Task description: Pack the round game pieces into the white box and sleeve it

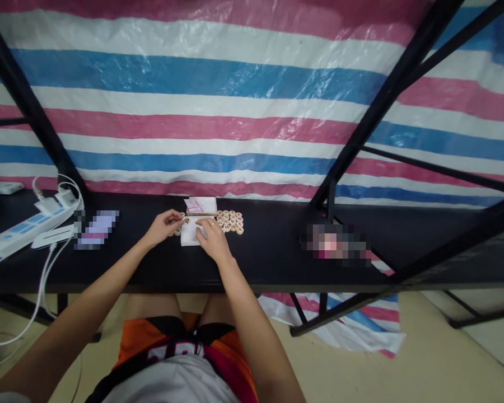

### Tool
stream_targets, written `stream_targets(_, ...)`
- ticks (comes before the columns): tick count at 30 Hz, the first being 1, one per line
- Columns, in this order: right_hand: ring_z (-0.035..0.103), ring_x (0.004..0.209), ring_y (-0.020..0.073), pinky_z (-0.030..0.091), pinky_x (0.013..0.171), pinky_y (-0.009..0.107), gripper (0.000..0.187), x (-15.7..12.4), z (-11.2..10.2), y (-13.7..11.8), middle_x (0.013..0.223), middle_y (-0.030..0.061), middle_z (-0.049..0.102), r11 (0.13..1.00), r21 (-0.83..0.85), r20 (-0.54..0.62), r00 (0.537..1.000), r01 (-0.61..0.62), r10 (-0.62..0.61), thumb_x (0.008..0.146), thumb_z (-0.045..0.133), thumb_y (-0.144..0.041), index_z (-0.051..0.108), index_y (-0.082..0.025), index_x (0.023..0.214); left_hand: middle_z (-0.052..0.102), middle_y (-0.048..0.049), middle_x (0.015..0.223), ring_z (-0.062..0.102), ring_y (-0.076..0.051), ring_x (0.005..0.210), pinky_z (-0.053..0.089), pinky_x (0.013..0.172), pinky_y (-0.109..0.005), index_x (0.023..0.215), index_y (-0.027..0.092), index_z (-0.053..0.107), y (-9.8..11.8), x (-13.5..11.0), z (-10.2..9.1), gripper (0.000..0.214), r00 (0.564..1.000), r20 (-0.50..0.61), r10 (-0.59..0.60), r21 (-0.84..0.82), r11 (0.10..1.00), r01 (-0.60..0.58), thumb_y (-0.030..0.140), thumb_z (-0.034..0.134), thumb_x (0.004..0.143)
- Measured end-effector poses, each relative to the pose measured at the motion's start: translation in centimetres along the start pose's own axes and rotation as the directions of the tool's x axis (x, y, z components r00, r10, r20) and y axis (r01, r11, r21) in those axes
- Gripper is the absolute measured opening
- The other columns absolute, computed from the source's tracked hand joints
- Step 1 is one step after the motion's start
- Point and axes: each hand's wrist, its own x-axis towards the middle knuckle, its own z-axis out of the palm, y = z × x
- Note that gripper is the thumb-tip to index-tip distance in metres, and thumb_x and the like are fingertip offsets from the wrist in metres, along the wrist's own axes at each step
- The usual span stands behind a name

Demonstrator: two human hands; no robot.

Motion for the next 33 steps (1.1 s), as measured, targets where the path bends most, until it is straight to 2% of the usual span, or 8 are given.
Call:
stream_targets(3,0.057,0.091,0.0209,0.045,0.086,0.035,0.019,-0.2,0.0,1.0,0.09,0.0072,0.063,0.996,-0.04,-0.052,0.996,-0.077,0.075,0.086,0.043,-0.019,0.062,-0.019,0.09,0.063,-0.0015,0.074,0.057,-0.013,0.065,0.044,0.061,-0.024,0.083,0.017,0.057,-0.5,0.3,-1.1,0.026,0.997,-0.081,-0.014,0.038,0.999,0.017,0.041,0.062,0.075)
stream_targets(6,0.057,0.088,0.0209,0.045,0.084,0.034,0.017,-0.3,-0.1,2.0,0.087,0.0067,0.063,0.987,-0.063,-0.076,0.986,-0.15,0.145,0.083,0.044,-0.018,0.062,-0.019,0.084,0.065,-0.002,0.076,0.061,-0.016,0.072,0.046,0.068,-0.026,0.085,0.019,0.059,-1.2,0.5,-2.5,0.022,0.973,-0.229,-0.03,0.215,0.973,0.081,0.039,0.058,0.077)
stream_targets(9,0.057,0.086,0.021,0.046,0.082,0.034,0.018,-0.4,-0.2,2.8,0.087,0.0071,0.064,0.974,-0.079,-0.089,0.974,-0.214,0.207,0.081,0.045,-0.016,0.063,-0.019,0.084,0.067,-0.0031,0.078,0.062,-0.017,0.075,0.045,0.072,-0.027,0.086,0.02,0.059,-1.7,0.5,-4.1,0.018,0.926,-0.366,-0.087,0.39,0.89,0.238,0.035,0.053,0.08)
stream_targets(11,0.058,0.086,0.0216,0.045,0.083,0.035,0.02,-0.5,-0.2,3.1,0.089,0.008,0.065,0.965,-0.108,-0.077,0.97,-0.24,0.232,0.081,0.045,-0.015,0.064,-0.018,0.086,0.069,-0.0045,0.083,0.063,-0.02,0.079,0.044,0.074,-0.03,0.087,0.021,0.06,-2.0,0.4,-4.8,0.016,0.906,-0.4,-0.138,0.496,0.799,0.34,0.033,0.051,0.081)
stream_targets(15,0.057,0.09,0.0237,0.043,0.088,0.038,0.021,-0.6,0.0,3.1,0.094,0.0097,0.066,0.953,-0.217,0.006,0.976,-0.209,0.216,0.082,0.046,-0.015,0.067,-0.017,0.086,0.07,-0.0058,0.09,0.063,-0.026,0.089,0.043,0.078,-0.035,0.089,0.023,0.061,-2.8,0.2,-5.3,0.017,0.897,-0.373,-0.237,0.624,0.651,0.431,0.032,0.049,0.083)
stream_targets(23,0.058,0.083,0.0223,0.04,0.091,0.039,0.021,-0.7,0.2,2.4,0.087,0.0101,0.068,0.923,-0.346,0.109,0.97,-0.169,0.218,0.084,0.048,-0.015,0.068,-0.016,0.082,0.069,-0.0117,0.098,0.06,-0.03,0.096,0.045,0.078,-0.039,0.095,0.021,0.065,-3.7,0.3,-5.3,0.025,0.884,-0.369,-0.288,0.713,0.523,0.468,0.03,0.044,0.085)
stream_targets(27,0.058,0.085,0.0223,0.04,0.092,0.039,0.022,-0.7,0.1,2.4,0.088,0.0106,0.067,0.923,-0.346,0.124,0.966,-0.171,0.225,0.084,0.048,-0.015,0.069,-0.015,0.082,0.066,-0.0148,0.105,0.058,-0.032,0.1,0.046,0.079,-0.042,0.104,0.021,0.064,-3.5,0.2,-5.2,0.031,0.898,-0.325,-0.296,0.758,0.486,0.435,0.032,0.039,0.088)
stream_targets(33,0.057,0.088,0.0223,0.041,0.089,0.038,0.018,-0.7,0.3,2.3,0.092,0.0094,0.067,0.917,-0.347,0.06,0.971,-0.196,0.23,0.082,0.055,-0.024,0.07,-0.018,0.076,0.063,-0.0168,0.109,0.054,-0.035,0.102,0.045,0.08,-0.045,0.111,0.02,0.064,-3.6,0.0,-5.0,0.039,0.913,-0.294,-0.281,0.768,0.5,0.401,0.04,0.039,0.089)
